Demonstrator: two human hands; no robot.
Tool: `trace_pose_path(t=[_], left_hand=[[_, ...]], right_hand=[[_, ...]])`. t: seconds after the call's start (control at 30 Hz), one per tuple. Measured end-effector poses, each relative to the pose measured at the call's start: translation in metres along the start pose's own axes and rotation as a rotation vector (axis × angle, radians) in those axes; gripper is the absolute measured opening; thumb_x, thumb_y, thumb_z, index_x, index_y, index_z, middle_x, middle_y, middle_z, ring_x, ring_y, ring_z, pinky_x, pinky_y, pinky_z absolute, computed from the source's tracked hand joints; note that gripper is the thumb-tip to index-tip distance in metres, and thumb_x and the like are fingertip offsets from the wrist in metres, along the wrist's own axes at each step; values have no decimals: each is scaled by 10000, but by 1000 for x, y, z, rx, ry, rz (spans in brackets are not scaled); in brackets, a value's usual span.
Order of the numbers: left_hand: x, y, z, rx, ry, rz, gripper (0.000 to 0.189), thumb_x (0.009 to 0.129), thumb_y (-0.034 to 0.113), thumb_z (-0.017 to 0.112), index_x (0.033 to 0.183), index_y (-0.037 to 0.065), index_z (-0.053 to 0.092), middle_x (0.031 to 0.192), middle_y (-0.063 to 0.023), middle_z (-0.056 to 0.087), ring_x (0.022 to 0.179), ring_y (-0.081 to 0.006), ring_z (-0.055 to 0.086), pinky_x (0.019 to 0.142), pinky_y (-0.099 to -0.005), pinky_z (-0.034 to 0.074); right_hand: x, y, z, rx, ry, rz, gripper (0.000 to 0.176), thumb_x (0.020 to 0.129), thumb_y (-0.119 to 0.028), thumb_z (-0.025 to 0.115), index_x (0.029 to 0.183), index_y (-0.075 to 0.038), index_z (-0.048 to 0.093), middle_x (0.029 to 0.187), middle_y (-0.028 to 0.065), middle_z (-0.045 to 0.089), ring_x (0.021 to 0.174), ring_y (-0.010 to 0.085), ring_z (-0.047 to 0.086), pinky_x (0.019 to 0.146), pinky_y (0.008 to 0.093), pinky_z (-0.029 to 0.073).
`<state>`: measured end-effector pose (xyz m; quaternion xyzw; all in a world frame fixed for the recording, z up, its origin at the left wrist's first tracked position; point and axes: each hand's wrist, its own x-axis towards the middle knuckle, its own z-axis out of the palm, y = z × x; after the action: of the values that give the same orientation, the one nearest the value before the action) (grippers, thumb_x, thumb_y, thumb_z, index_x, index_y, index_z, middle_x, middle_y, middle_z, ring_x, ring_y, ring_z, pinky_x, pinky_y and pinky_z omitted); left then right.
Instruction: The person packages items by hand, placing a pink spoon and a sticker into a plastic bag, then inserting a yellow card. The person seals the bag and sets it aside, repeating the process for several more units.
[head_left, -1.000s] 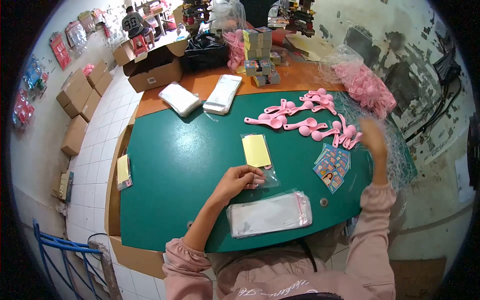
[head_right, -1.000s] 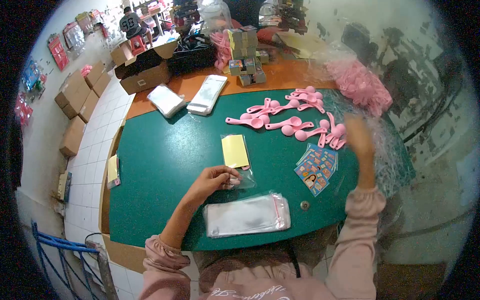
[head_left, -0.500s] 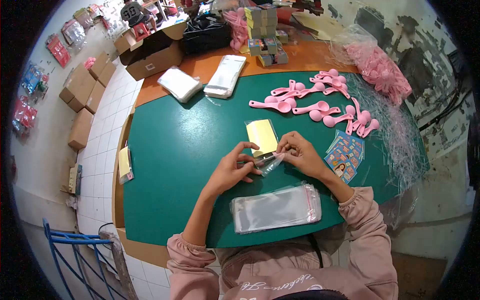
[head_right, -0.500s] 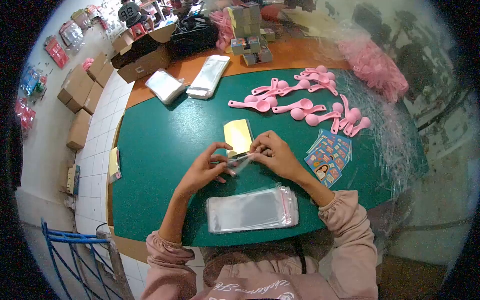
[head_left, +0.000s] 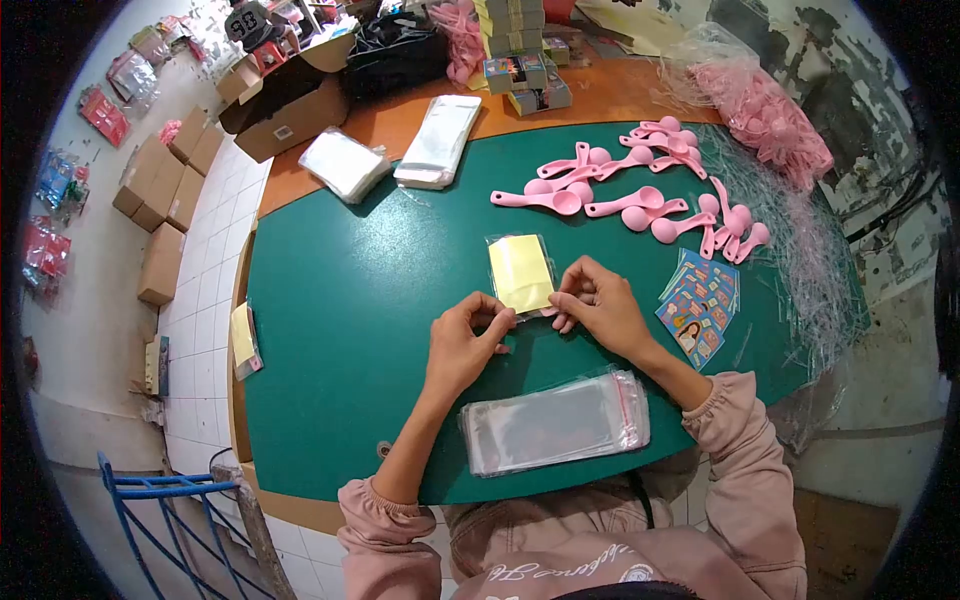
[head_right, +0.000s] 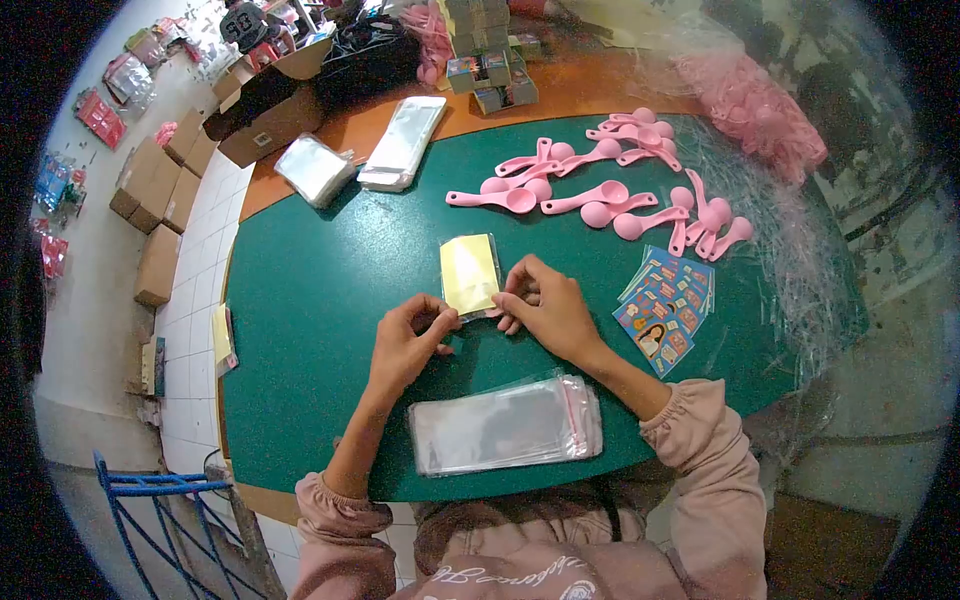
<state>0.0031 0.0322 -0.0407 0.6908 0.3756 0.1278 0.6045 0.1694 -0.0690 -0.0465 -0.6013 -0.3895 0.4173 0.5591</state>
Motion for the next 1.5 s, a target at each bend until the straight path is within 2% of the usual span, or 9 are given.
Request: trace_pose_path(t=[0.57, 0.63, 0.73, 0.87, 0.93, 1.03, 1.23, 1.33, 1.5], left_hand=[[-2, -4, -17, 66, 65, 92, 398, 791, 51, 571, 1181, 113, 519, 953, -75, 607, 689, -118, 572, 595, -247, 496], [4, -23, -51, 253, 210, 336, 379, 768, 15, 558, 1140, 87, 547, 1112, -83, 581, 804, -187, 594, 755, -298, 476], [-7, -36, -118, 526, 510, 360, 396, 731, -69, 498, 1095, 67, 575, 1101, -116, 568, 891, -242, 586, 795, -307, 466], [-27, -77, -200, 896, 886, 139, 445, 704, -104, 420, 1070, 71, 603, 1118, -151, 534, 979, -294, 546, 857, -353, 425], [-37, -99, -231, 887, 1030, 42, 448, 711, -92, 419, 1077, 85, 607, 1071, -147, 561, 971, -307, 546, 863, -361, 421], [-39, -139, -291, 963, 1092, 162, 459, 717, -89, 417, 1098, 94, 598, 1033, -151, 575, 959, -309, 550, 854, -366, 423], [-31, -145, -328, 844, 1050, -178, 366, 788, 62, 509, 1152, 64, 551, 1073, -176, 562, 971, -318, 547, 874, -378, 406], [-19, -134, -300, 851, 1391, 221, 342, 815, 129, 502, 1145, 44, 523, 1105, -200, 535, 1078, -341, 470, 912, -393, 372], [-22, -1, -93, 598, 352, 638, 141, 787, 36, 551, 907, 48, 624, 1026, -119, 589, 942, -250, 565, 799, -332, 456]], right_hand=[[6, -7, -1, -143, -38, 11, 293, 801, -86, 597, 1068, 0, 513, 741, 88, 586, 586, 137, 592, 529, 257, 500], [20, -12, -5, -710, -35, -371, 279, 770, -109, 614, 1021, -9, 546, 794, 107, 557, 727, 198, 583, 637, 326, 501], [63, -6, -7, -964, 72, -777, 222, 739, -103, 612, 934, -4, 571, 855, 127, 534, 887, 262, 523, 744, 375, 465], [106, 1, 2, -1188, 145, -683, 175, 708, -61, 605, 865, 8, 569, 900, 133, 539, 964, 288, 486, 777, 386, 448], [110, 0, 9, -1397, 93, -486, 315, 726, -77, 611, 1013, 17, 524, 991, 152, 519, 958, 315, 472, 822, 380, 415], [111, 9, 12, -1338, 104, -571, 241, 700, -26, 583, 932, 28, 544, 958, 153, 517, 942, 322, 476, 795, 389, 434], [81, -24, 0, -1015, 41, -433, 194, 742, -39, 541, 933, -52, 576, 922, 161, 504, 805, 309, 538, 746, 379, 444], [67, -39, -23, -822, 131, -751, 175, 780, -50, 505, 941, -36, 574, 911, 167, 524, 827, 313, 536, 699, 375, 445], [38, -62, -32, -304, 137, -422, 257, 924, -235, 447, 952, -27, 595, 699, -23, 512, 572, 33, 419, 501, 174, 340]])
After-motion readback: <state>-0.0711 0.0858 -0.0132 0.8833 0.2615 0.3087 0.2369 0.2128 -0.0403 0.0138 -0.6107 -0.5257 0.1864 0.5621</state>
